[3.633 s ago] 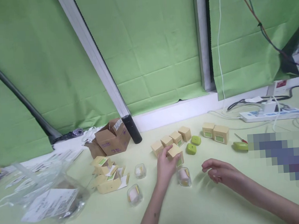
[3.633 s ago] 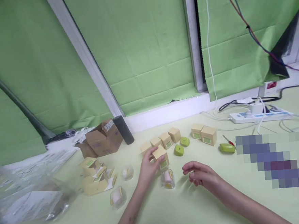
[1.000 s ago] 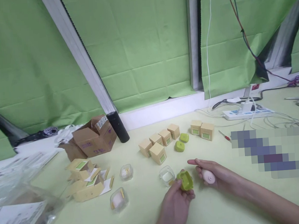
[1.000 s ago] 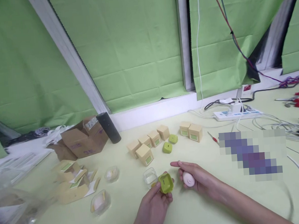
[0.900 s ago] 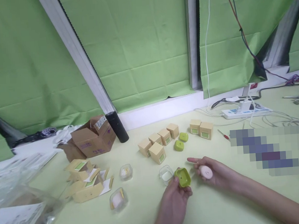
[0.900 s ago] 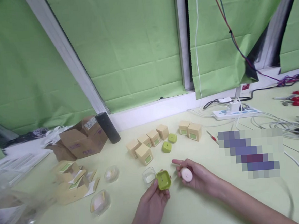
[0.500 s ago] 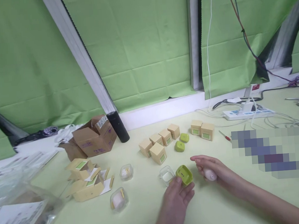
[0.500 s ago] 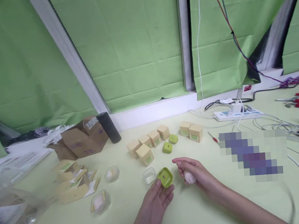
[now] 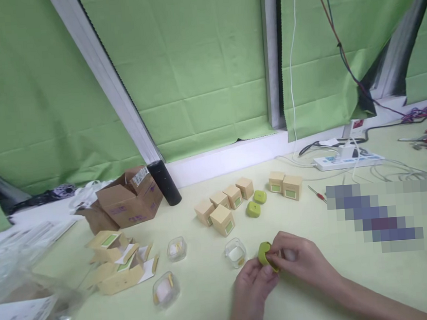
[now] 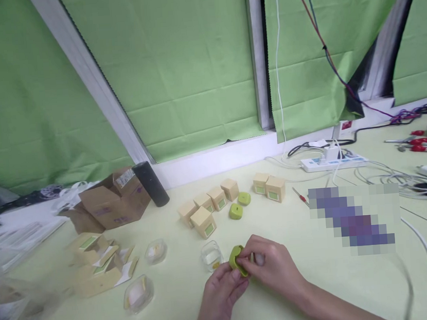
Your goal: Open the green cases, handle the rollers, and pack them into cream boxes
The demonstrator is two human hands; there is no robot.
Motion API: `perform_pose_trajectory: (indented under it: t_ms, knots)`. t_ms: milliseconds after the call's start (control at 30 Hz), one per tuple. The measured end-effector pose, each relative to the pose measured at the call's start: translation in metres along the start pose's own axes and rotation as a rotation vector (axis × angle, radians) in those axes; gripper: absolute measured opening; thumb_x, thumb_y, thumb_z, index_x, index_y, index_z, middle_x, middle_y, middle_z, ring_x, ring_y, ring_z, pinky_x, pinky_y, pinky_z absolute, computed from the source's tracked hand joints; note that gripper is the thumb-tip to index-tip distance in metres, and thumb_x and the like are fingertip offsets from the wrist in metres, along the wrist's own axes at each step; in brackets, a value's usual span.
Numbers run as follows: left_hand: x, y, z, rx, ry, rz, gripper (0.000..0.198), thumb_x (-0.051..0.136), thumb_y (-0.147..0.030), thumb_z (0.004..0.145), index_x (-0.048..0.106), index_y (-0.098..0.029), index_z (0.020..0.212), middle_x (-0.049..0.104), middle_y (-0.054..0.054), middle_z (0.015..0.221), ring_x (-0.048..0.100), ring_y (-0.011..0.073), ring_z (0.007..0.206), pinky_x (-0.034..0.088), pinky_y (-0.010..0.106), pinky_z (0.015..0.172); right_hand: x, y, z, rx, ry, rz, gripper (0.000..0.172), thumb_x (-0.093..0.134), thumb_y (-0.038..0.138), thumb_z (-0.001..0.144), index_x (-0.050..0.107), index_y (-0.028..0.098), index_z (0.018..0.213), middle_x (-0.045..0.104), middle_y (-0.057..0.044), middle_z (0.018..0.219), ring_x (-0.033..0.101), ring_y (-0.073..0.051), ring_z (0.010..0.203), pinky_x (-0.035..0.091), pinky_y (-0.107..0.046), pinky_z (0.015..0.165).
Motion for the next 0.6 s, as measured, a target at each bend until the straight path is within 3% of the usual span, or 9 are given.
perform_pose_trajectory:
  t_ms: [167, 333, 600]
  knots:
    - [-0.005, 0.004, 0.001, -0.003, -0.048, 0.019, 0.034, 0.082, -0.036, 0.055, 0.066, -0.015, 0.077, 0.068, 0.004, 0.077, 0.062, 0.0143, 0.072, 0.049, 0.029, 0.075, 0.002, 0.008, -0.003, -0.08, 0.079, -0.101, 0.017, 0.055, 0.019, 0.08, 0.069, 0.023, 0.073, 0.063, 0.0, 0.075, 0.058, -0.012, 0.061, 0.043, -0.022, 0.059]
    - [-0.005, 0.005, -0.003, -0.072, -0.034, -0.047, 0.041, 0.079, -0.044, 0.056, 0.064, -0.014, 0.08, 0.07, 0.006, 0.074, 0.066, 0.017, 0.068, 0.049, 0.032, 0.074, -0.001, 0.016, -0.003, -0.114, 0.187, -0.06, 0.021, 0.05, 0.018, 0.081, 0.07, 0.023, 0.078, 0.061, -0.001, 0.078, 0.06, -0.013, 0.066, 0.044, -0.022, 0.061]
    - [-0.006, 0.011, 0.0, -0.031, -0.025, 0.145, 0.04, 0.078, -0.046, 0.058, 0.055, -0.015, 0.067, 0.068, 0.006, 0.068, 0.062, 0.0153, 0.063, 0.047, 0.03, 0.068, -0.007, 0.005, -0.001, 0.021, 0.239, 0.106, 0.013, 0.053, 0.019, 0.08, 0.064, 0.022, 0.073, 0.063, -0.002, 0.076, 0.059, -0.017, 0.07, 0.045, -0.027, 0.065]
Point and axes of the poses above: each hand's wrist, its own z-axis towards the middle knuckle, its own x-axis out of the palm, y = z × x, the point moved 6 cm from there along z, towards the middle knuckle
